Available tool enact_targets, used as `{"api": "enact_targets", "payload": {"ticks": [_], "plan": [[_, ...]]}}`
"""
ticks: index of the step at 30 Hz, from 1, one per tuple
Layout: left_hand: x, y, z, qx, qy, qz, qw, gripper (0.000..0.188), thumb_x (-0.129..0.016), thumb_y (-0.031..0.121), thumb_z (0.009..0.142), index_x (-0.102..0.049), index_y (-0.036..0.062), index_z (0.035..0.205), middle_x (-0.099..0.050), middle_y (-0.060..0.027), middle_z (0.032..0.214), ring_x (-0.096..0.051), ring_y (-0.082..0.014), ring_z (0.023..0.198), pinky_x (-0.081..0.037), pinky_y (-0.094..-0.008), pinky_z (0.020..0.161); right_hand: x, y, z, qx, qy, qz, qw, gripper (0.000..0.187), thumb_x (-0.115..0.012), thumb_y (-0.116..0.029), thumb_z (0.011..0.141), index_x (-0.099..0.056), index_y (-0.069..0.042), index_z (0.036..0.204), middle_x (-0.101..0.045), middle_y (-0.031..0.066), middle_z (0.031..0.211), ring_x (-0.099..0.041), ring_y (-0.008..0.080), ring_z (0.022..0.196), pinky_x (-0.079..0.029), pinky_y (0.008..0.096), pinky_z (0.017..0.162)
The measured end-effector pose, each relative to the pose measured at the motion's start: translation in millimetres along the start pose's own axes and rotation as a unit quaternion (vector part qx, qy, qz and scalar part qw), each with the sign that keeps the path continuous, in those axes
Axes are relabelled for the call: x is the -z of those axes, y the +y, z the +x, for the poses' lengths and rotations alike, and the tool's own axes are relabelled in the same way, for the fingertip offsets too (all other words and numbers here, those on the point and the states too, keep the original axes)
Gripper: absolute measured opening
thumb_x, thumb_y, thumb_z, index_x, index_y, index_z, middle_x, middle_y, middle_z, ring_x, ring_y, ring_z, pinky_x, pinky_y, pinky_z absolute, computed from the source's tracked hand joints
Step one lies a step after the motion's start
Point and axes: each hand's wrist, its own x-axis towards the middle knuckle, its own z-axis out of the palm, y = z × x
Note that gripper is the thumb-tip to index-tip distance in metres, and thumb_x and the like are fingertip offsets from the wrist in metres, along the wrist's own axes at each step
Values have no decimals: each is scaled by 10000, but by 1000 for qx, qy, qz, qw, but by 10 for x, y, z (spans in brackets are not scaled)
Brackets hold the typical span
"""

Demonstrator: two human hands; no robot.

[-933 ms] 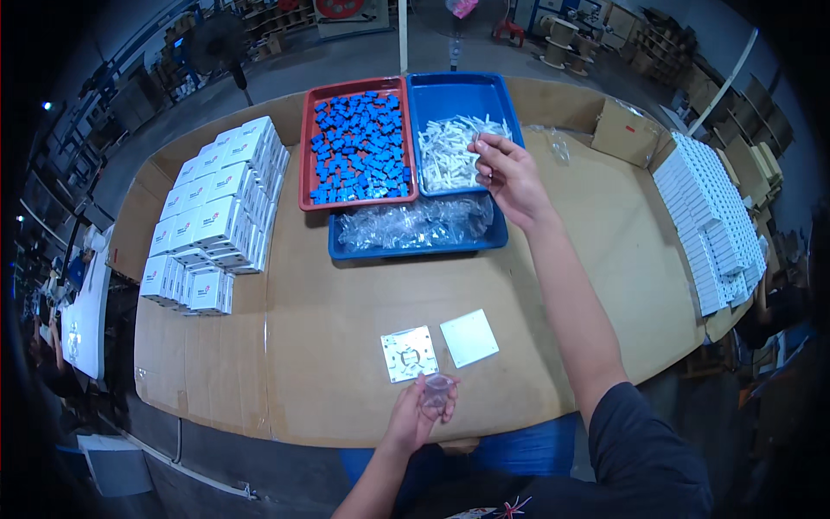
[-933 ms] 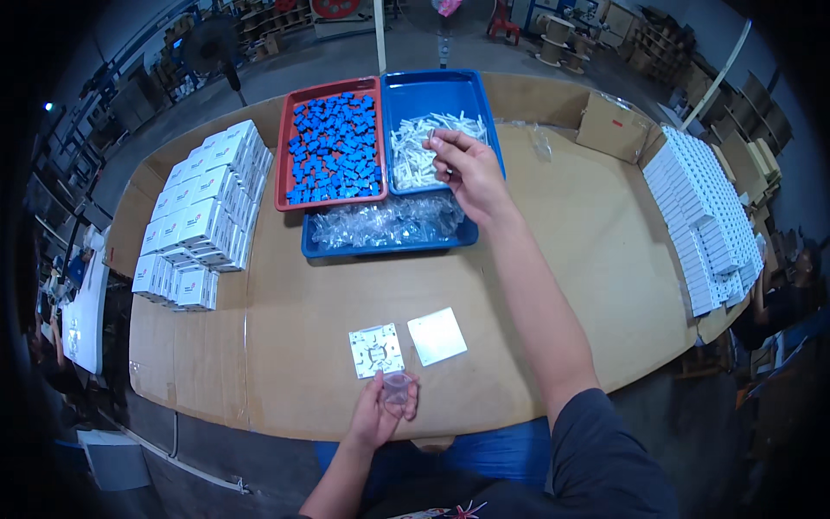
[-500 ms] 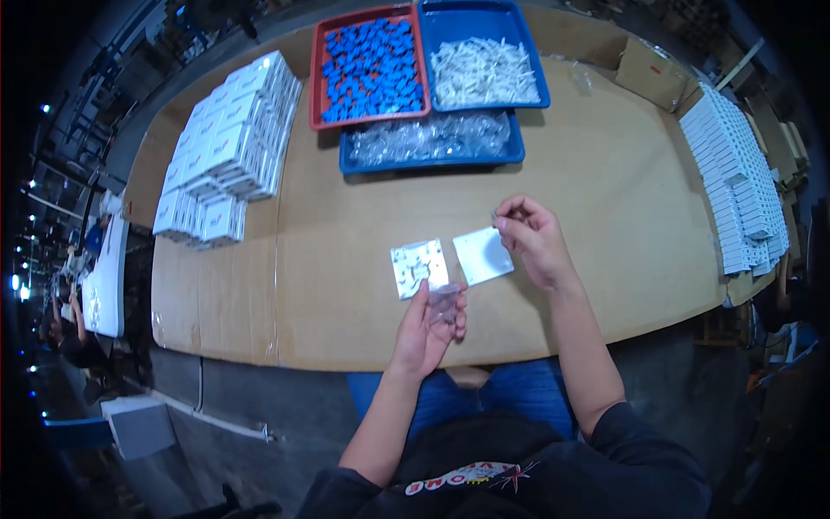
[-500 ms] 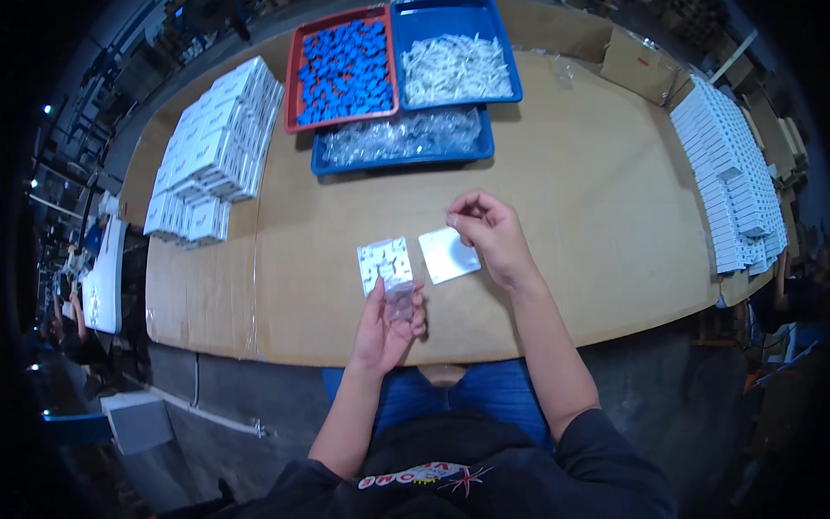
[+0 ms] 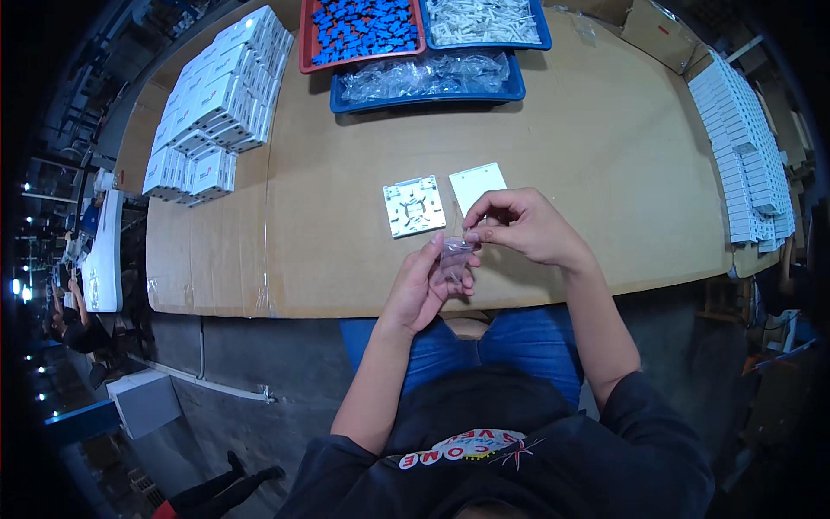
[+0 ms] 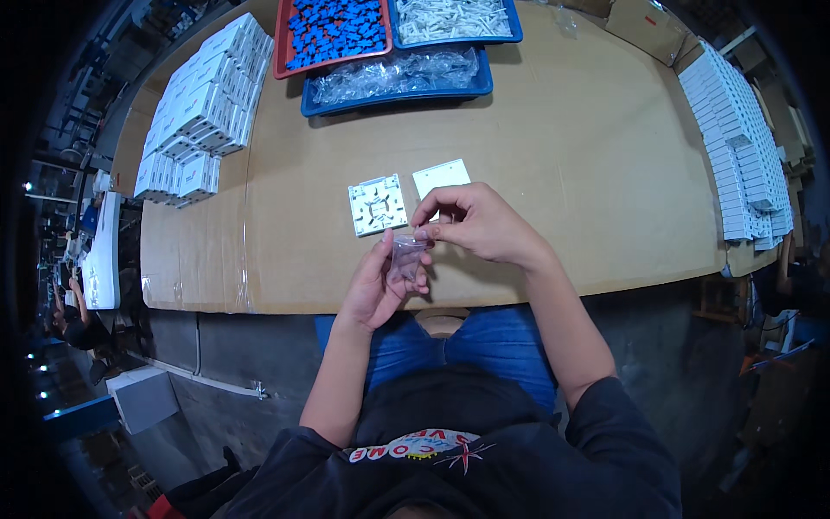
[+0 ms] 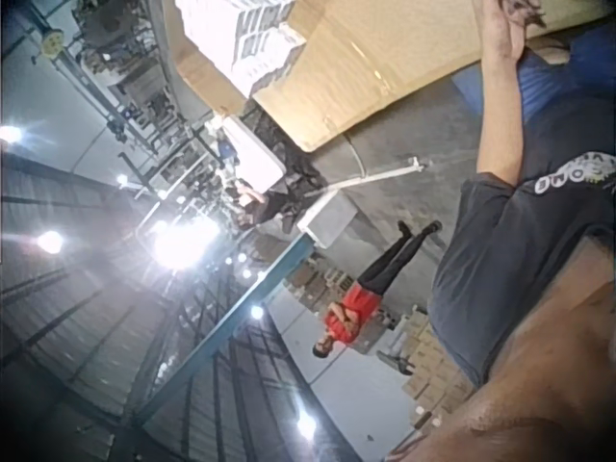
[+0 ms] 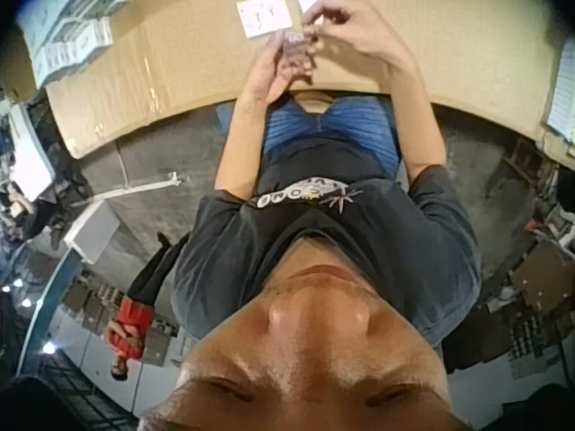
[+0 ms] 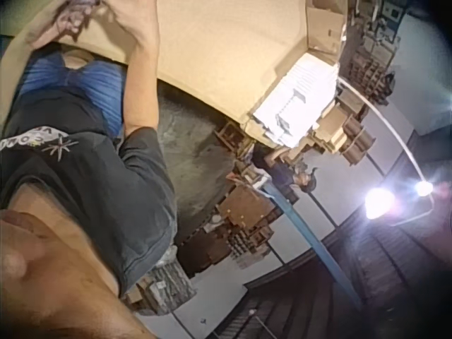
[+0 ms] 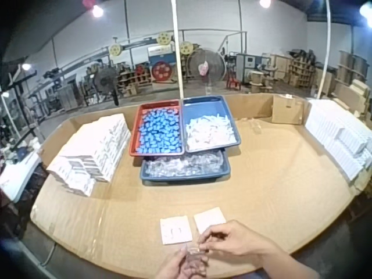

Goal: The person assembles electronic modules by hand, then packages them into boxes with connectors and clips.

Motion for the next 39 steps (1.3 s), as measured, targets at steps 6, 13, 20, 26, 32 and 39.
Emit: {"api": "enact_targets", "payload": {"ticks": [6,13,20,26,32,39], "plan": [[17,-79,-35,16,-19,45,999,509,-486,458,1126,-660,-14,1207,-721,-129,1041,-726,-186,813,-625,-324,707,39,-35,149,89,-180,-87,976,109,-773,-6,882,-763,6,990,-706,55,1148,-648,137,951,-528,310,815],[46,-104,-49,-4,-39,-20,999,517,-478,472,1123,-614,-3,1274,-717,-121,1058,-740,-202,849,-634,-341,735,0,-71,138,81,-211,-104,969,199,-651,-114,1015,-759,30,1100,-709,102,1257,-692,192,1034,-554,333,905],[43,-122,-2,-11,-37,-22,999,525,-445,455,1135,-578,-12,1335,-716,-134,1098,-751,-246,974,-656,-389,806,-123,-205,103,128,-174,-252,943,378,-576,-297,1099,-717,35,1215,-730,130,1201,-696,205,1000,-547,353,923],[36,-133,-4,-15,-57,-36,998,510,-427,434,1144,-571,-13,1343,-715,-165,1161,-749,-270,1007,-658,-410,841,-158,-121,135,-6,-249,-146,957,471,-527,-397,1124,-693,20,1264,-736,131,1115,-663,183,955,-526,340,901],[63,-141,19,-14,-61,-44,997,510,-365,455,1155,-567,48,1385,-708,-126,1166,-724,-275,1017,-621,-447,882,-160,-179,175,18,-232,-151,961,478,-510,-398,1132,-680,25,1274,-718,111,914,-675,173,901,-539,342,856],[93,-186,22,-6,-31,-46,998,485,-398,463,1147,-557,59,1362,-708,-109,1111,-736,-238,934,-620,-391,815,-114,-106,229,57,-256,-130,956,423,-521,-346,1135,-705,32,1175,-706,75,868,-664,145,793,-555,332,761]]}}
